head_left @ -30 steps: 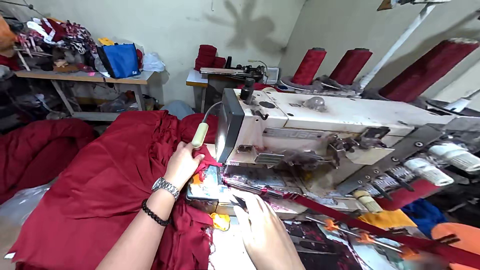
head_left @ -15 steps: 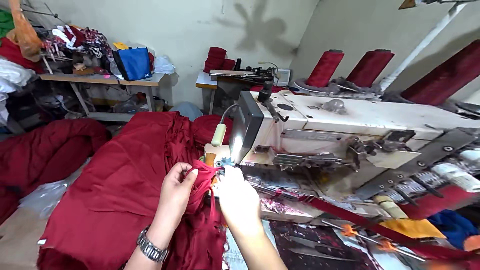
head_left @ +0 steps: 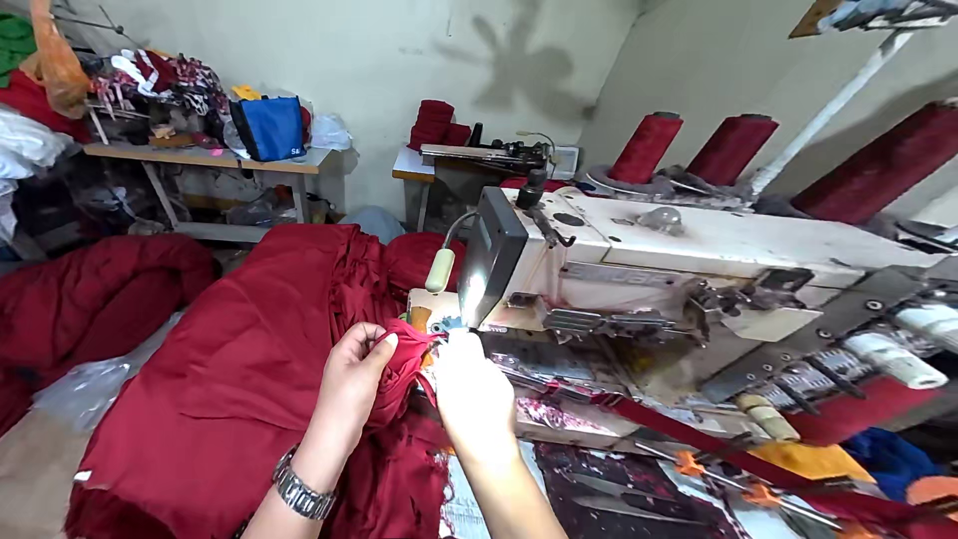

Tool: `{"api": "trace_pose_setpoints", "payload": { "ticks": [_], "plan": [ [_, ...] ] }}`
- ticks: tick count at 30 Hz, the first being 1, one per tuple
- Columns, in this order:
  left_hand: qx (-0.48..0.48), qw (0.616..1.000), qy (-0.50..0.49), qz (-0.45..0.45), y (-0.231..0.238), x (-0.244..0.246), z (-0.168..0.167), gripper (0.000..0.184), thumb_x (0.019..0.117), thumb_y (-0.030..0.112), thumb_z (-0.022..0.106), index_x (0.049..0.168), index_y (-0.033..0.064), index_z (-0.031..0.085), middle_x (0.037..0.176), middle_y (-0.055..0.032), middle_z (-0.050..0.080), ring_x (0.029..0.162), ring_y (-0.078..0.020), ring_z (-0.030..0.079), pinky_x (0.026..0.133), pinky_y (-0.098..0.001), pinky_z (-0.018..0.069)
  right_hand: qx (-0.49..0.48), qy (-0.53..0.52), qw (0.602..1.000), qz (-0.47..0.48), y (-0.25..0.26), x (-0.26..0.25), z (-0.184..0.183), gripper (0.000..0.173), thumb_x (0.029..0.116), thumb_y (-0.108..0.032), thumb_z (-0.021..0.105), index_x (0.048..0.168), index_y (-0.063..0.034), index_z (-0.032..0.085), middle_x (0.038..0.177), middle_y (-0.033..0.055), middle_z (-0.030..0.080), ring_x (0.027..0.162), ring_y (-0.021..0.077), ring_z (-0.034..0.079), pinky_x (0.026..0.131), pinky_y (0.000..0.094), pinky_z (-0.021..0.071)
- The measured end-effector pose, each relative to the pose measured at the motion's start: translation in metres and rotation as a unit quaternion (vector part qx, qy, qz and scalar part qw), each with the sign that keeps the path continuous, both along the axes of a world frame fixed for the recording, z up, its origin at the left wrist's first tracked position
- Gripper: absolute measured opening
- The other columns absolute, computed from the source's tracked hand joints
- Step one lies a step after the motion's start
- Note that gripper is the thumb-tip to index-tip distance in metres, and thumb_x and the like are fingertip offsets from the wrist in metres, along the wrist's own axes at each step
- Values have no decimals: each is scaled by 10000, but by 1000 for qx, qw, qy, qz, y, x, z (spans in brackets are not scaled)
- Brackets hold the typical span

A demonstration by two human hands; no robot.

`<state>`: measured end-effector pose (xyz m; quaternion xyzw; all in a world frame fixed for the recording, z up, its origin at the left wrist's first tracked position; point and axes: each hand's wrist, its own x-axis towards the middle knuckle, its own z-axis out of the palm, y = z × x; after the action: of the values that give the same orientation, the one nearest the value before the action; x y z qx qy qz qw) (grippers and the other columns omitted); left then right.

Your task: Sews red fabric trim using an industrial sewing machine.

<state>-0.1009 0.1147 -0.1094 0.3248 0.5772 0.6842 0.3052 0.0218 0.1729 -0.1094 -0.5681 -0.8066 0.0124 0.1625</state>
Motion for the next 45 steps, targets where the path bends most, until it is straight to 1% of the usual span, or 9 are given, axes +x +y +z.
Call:
{"api": "trace_pose_setpoints", "payload": {
  "ticks": [8,13,22,24,27,33,37,41,45],
  "plan": [
    [-12,1000,-25,11,0,-5,0,103,988,60,624,893,51,664,779,-37,648,708,-97,607,648,-245,494,83,-58,995,5,-14,18,-10,341,971,-43,552,1279,-34,698,1230,194,698,878,325,742,677,442,592],
    [-7,1000,-19,-2,-3,4,5,108,978,38,619,888,53,675,725,-17,625,611,-60,549,554,-198,426,-5,-17,1000,-12,-5,0,2,313,1010,-191,541,1241,-25,671,1031,184,717,850,346,726,692,474,576],
    [-23,996,47,-74,-11,-8,0,66,977,100,645,959,54,689,851,-21,682,799,-89,644,744,-261,535,29,11,999,29,-2,11,-7,338,970,-71,556,1265,-82,721,1139,156,736,875,334,744,691,491,592],
    [11,952,180,-247,-31,-23,-2,132,954,187,641,946,63,683,876,21,664,825,-40,625,761,-238,532,11,48,999,20,-8,27,-5,303,1012,-159,542,1253,-98,714,1119,135,740,896,328,742,715,516,592],
    [36,799,324,-505,-69,-56,7,239,947,286,669,1005,66,746,1022,-35,696,980,-99,633,874,-298,524,16,132,991,27,-18,63,-8,351,1022,-301,536,1272,-120,702,1135,145,735,809,327,736,655,555,575],
    [-274,877,390,-64,-79,-97,-19,360,979,337,685,1253,104,677,1133,-142,690,1051,-322,670,930,-597,529,76,292,939,169,-50,63,-35,214,961,-219,615,985,-52,748,863,71,738,716,145,696,627,336,582],
    [-327,848,417,-29,-59,-80,-62,222,1015,213,623,1116,31,702,1109,-161,682,1036,-318,678,938,-542,540,-73,127,953,264,-76,20,-59,350,894,-246,739,1218,-114,718,1112,126,687,801,264,719,627,444,603],
    [-202,883,410,101,-91,-114,-41,200,1021,161,612,1080,-9,699,1090,-199,674,1021,-350,662,910,-584,530,-75,145,932,324,-82,41,-66,142,817,-49,734,958,-51,722,907,118,697,768,258,717,625,432,607],
    [-316,812,474,124,-116,-158,-31,141,988,107,658,1081,11,705,1084,-216,669,989,-401,669,862,-646,532,-232,59,904,355,-97,77,-55,159,922,-133,704,1010,-5,738,1026,197,697,896,353,715,740,527,597]
  ]
}}
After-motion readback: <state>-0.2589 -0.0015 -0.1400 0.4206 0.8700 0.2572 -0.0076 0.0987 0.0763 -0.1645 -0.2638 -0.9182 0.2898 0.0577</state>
